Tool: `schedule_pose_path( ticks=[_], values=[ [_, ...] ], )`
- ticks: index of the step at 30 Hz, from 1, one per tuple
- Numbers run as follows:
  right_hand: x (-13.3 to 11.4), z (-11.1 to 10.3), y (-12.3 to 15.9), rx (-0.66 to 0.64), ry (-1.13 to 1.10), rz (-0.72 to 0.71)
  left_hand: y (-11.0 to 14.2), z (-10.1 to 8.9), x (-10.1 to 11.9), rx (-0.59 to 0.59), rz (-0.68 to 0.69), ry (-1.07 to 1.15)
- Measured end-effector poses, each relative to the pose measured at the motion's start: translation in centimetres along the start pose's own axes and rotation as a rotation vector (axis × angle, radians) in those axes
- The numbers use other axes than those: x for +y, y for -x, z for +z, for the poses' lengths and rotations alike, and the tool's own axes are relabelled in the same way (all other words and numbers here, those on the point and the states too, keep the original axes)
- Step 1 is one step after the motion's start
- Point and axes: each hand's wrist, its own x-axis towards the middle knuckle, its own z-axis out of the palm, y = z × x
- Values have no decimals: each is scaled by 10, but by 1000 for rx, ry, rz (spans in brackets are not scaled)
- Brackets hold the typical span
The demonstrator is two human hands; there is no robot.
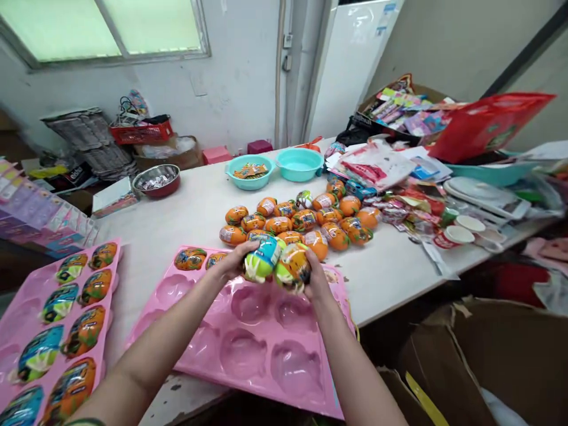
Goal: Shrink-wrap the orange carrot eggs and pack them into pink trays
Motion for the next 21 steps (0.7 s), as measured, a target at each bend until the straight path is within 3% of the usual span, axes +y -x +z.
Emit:
schedule_pose_path(
  ticks=[3, 5, 8, 10, 14, 19, 21],
  values=[
    [4, 39, -64, 178, 205, -181, -48, -38, 17, 15, 33, 84],
    [12, 44, -91, 315, 285, -245, -61, -59, 17, 34, 48, 143],
    [28, 40, -111, 413, 495, -326, -56, -87, 11, 97, 73, 225],
    [40, 38, -114, 400, 730, -403, -40, -104, 7, 180, 99, 266],
    [65, 36, -101, 214, 1070, -578, 8, -138, 5, 394, 125, 284],
    [75, 43, -63, 229, 1194, -728, 93, -191, 1, 631, 129, 189],
    [85, 59, -39, 122, 1176, -809, 123, -211, -8, 738, 151, 142]
  ],
)
